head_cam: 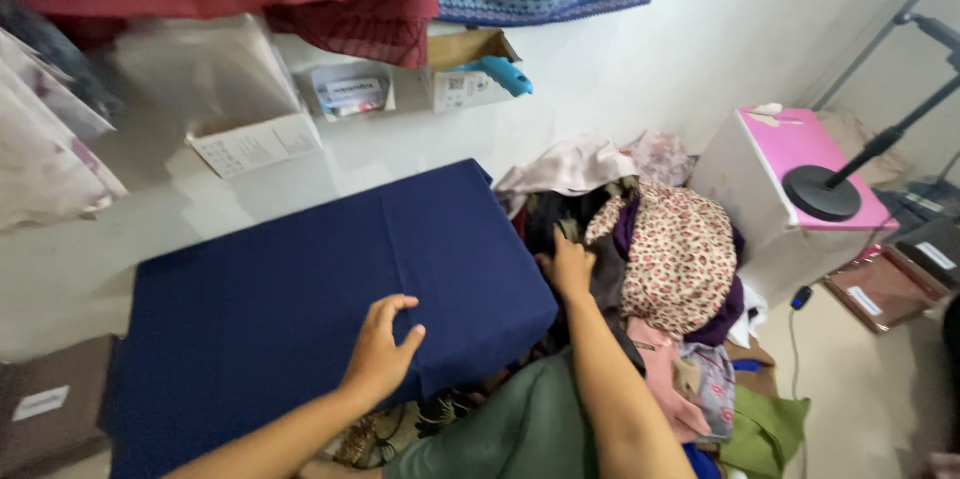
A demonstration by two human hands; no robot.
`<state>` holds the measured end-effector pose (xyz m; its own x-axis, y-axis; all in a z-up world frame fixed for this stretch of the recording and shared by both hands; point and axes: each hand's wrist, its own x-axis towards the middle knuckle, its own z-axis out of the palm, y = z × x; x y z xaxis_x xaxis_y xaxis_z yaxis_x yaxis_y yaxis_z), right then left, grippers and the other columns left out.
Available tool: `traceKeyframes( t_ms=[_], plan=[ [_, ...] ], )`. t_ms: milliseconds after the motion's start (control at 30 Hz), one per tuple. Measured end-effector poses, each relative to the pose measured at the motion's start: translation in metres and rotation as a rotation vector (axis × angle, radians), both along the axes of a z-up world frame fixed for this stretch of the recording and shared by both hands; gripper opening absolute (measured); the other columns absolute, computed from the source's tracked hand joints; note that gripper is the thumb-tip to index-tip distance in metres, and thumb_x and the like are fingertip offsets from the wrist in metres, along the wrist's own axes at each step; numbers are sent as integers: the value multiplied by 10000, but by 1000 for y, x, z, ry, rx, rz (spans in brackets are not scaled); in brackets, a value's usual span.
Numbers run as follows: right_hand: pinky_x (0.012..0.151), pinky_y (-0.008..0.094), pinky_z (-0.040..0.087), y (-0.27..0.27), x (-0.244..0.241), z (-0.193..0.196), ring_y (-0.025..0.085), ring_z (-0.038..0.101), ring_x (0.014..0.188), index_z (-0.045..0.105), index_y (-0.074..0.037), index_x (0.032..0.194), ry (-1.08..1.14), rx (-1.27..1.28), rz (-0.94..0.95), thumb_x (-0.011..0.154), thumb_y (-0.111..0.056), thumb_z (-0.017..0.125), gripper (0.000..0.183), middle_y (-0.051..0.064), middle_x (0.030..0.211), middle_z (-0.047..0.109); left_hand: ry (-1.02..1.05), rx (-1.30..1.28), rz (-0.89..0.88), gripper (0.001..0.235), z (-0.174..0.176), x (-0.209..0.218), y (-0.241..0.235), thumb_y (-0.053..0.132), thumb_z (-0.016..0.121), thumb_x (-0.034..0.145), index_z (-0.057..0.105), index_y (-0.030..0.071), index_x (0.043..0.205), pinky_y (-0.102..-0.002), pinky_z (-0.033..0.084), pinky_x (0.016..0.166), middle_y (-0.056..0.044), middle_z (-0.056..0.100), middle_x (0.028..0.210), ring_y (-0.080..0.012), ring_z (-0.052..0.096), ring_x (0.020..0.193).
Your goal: The person sits on the floor and uses a lint roller to clean a black piece of clothing laid out on a blue mat. The person repeatedly rolls the tool over the fabric, lifts and adjusts the garment to access different areas, and continues the cleaning process.
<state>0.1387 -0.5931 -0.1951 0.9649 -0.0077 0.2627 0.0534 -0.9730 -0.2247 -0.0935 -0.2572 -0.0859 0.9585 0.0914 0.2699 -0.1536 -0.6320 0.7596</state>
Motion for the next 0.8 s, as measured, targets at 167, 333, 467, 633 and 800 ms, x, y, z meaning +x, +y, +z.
traceKeyframes(
  t_ms=[167,333,467,633,800],
  plan=[
    [696,466,368,-29,6,0,274,577,769,611,-150,784,-425,522,-20,1025,-286,580,279,52,792,640,94,-63,25,364,13,-11,19,207,706,864,673,201,1226,-351,421,1135,-38,606,1360,-217,602,1285],
    [991,490,399,-108,-13,-7,382,595,1065,656,69,1205,-665,891,-363,1142,-308,449,434,249,1165,669,168,-117,40,361,18,-19,27,230,686,889,666,216,1250,-351,463,1102,-6,615,1362,-213,624,1269],
    [822,368,424,-111,-48,76,180,445,828,549,-75,947,-794,1262,-399,1088,-247,487,231,41,894,507,133,-140,-39,342,44,-29,19,211,668,903,664,216,1245,-355,475,1070,1,639,1335,-209,640,1251],
    [753,288,392,-130,-66,173,77,370,775,439,-202,859,-816,1247,-199,1138,-251,460,284,-72,835,404,246,-154,-102,340,85,-48,15,241,625,935,644,250,1274,-337,469,1069,72,625,1355,-127,601,1284],
    [1058,394,378,-132,-113,302,318,542,1228,574,-26,1361,-984,903,-16,1127,-299,410,395,205,1315,595,56,-111,-112,325,60,-41,27,188,665,904,675,223,1227,-322,485,1010,21,680,1233,-154,659,1161]
  ],
)
